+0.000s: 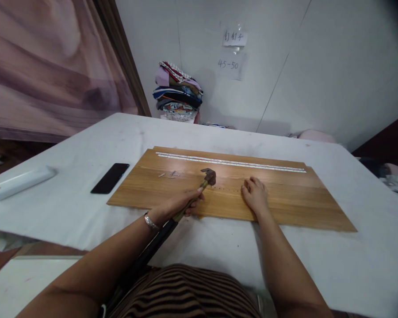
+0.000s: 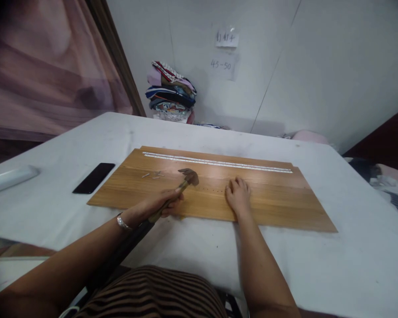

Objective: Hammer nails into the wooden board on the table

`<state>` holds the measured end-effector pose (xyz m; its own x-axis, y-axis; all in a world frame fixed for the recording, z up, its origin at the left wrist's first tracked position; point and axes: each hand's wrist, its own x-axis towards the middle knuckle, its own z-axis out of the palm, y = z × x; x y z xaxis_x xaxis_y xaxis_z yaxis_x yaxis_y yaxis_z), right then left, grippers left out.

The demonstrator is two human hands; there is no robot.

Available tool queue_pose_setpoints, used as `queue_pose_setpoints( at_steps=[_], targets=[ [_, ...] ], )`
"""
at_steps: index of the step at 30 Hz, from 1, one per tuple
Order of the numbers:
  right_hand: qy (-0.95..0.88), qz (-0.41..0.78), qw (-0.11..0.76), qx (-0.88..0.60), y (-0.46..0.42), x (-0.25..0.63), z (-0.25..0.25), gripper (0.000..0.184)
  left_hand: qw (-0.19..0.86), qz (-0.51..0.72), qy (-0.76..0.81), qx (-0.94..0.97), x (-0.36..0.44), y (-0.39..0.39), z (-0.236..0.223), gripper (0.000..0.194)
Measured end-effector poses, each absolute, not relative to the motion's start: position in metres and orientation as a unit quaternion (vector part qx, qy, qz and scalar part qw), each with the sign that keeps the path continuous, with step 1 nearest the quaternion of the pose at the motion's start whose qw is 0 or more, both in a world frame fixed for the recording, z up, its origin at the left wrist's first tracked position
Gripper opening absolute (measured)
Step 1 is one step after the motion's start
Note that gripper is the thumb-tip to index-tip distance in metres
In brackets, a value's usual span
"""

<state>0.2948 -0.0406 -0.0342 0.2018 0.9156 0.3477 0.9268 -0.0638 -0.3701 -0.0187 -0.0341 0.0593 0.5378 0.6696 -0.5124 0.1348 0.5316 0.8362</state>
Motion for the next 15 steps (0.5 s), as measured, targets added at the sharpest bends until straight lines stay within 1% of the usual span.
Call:
queue_pose_setpoints(
  at_steps=[4,15],
  targets=[
    [-0.628,-0.015,0.267,-0.731,-0.0406,0.2947,-0.0351,0.036,0.755,0.173,0.45,0.446,-0.019,-0.0341,0.0566,0.048],
    [-0.633,-0.011,0.257,-0.73,-0.0405,0.2942,-0.0329,0.037,0.753,0.172,0.44,0.458,-0.0186,-0.0354,0.0624,0.055]
  ],
)
